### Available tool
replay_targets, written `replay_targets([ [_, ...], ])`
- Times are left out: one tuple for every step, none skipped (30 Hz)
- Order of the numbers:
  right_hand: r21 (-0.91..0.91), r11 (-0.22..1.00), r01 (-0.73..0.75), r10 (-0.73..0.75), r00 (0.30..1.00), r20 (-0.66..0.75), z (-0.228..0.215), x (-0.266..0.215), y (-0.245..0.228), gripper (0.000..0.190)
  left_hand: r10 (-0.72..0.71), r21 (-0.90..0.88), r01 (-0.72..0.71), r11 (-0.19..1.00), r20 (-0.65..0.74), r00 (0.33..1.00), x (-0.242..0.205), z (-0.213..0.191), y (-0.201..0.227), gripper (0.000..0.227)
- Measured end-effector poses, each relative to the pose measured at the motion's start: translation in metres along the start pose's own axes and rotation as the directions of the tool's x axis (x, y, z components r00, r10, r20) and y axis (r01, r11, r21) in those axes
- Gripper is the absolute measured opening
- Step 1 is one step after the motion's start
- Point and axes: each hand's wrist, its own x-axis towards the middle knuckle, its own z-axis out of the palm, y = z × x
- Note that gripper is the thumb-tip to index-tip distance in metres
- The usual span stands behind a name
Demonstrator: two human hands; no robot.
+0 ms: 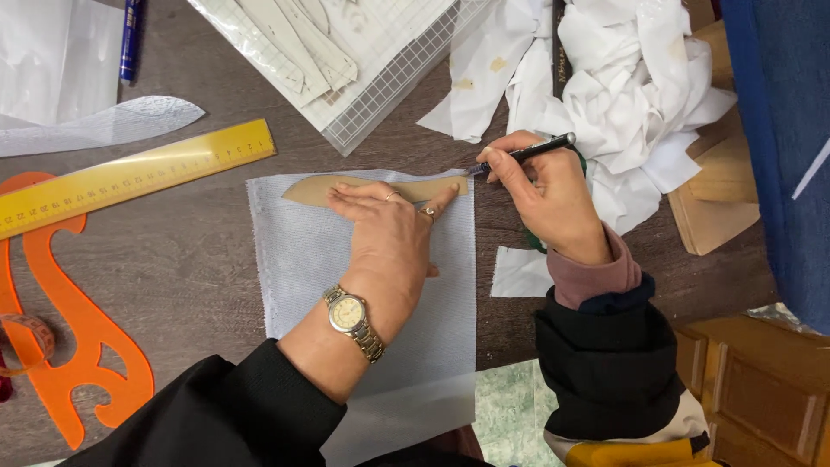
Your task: The person uses shears to cut a piece of patterned fabric along a drawn line. After cutting, they place the fabric piece on a larger sheet of white material, position a curved template on top, and trace the template's outline with a pen.
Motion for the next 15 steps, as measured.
replay_targets([
  [0.002,1.0,-0.005,0.005,1.0,-0.006,-0.0002,-0.0004,-0.0004,0.015,0.0,0.006,-0.001,1.0,0.01,1.0,0.0002,-0.0021,-0.0001,0.098],
  [0.002,1.0,-0.006,0.006,1.0,-0.009,0.0001,-0.0005,-0.0016,0.015,0.003,0.008,-0.003,1.0,0.009,1.0,0.0008,-0.0027,-0.0001,0.098],
  [0.002,1.0,-0.006,0.006,1.0,-0.018,0.0002,-0.0009,-0.0028,0.015,0.001,0.015,-0.002,1.0,0.015,1.0,0.0014,-0.0034,0.0002,0.099],
  [0.002,1.0,-0.006,0.006,1.0,-0.026,0.0003,-0.0013,-0.004,0.015,0.0,0.023,0.0,1.0,0.021,1.0,0.0018,-0.004,0.0006,0.1],
  [0.003,1.0,-0.007,0.007,1.0,-0.029,0.0002,-0.0015,-0.0034,0.015,0.003,0.025,-0.003,1.0,0.02,1.0,0.0026,-0.004,0.0009,0.1],
  [0.013,1.0,-0.009,0.01,0.999,-0.032,0.0002,-0.0016,-0.0028,0.015,0.001,0.032,-0.002,0.999,0.017,1.0,0.0032,-0.0039,0.0012,0.097],
  [0.024,1.0,-0.011,0.012,0.999,-0.035,0.0005,-0.0014,-0.0022,0.015,-0.002,0.04,0.001,0.999,0.015,1.0,0.004,-0.0039,0.0013,0.095],
  [0.024,1.0,-0.012,0.013,0.999,-0.038,0.0001,-0.0012,-0.0028,0.015,0.001,0.042,-0.001,0.999,0.014,1.0,0.0039,-0.0048,0.0004,0.095],
  [0.026,1.0,-0.011,0.013,0.999,-0.039,-0.0002,-0.0011,-0.0034,0.015,0.011,0.03,-0.012,0.999,0.029,1.0,0.0036,-0.0056,-0.0004,0.098],
  [0.028,1.0,-0.011,0.012,0.999,-0.04,-0.0004,-0.001,-0.004,0.016,0.021,0.018,-0.022,1.0,0.044,0.999,0.0034,-0.0064,-0.0013,0.101],
  [0.029,1.0,-0.012,0.013,0.999,-0.042,-0.0003,-0.0015,-0.0039,0.016,0.023,0.02,-0.024,1.0,0.044,0.999,0.0035,-0.0071,-0.0016,0.101],
  [0.034,0.999,-0.015,0.017,0.999,-0.045,-0.0002,-0.0019,-0.0039,0.015,0.019,0.01,-0.02,1.0,0.05,0.999,0.0036,-0.0078,-0.0019,0.101],
  [0.04,0.999,-0.019,0.021,0.999,-0.048,0.0,-0.0025,-0.0039,0.015,0.015,-0.001,-0.015,1.0,0.055,0.998,0.0034,-0.0084,-0.0023,0.102],
  [0.04,0.999,-0.02,0.022,0.999,-0.049,0.0002,-0.0023,-0.0033,0.015,0.016,0.001,-0.016,1.0,0.055,0.998,0.0039,-0.0072,-0.0016,0.102],
  [0.04,0.999,-0.015,0.017,0.998,-0.055,0.0004,-0.002,-0.0028,0.016,0.018,0.004,-0.018,1.0,0.05,0.999,0.0044,-0.0061,-0.001,0.102],
])
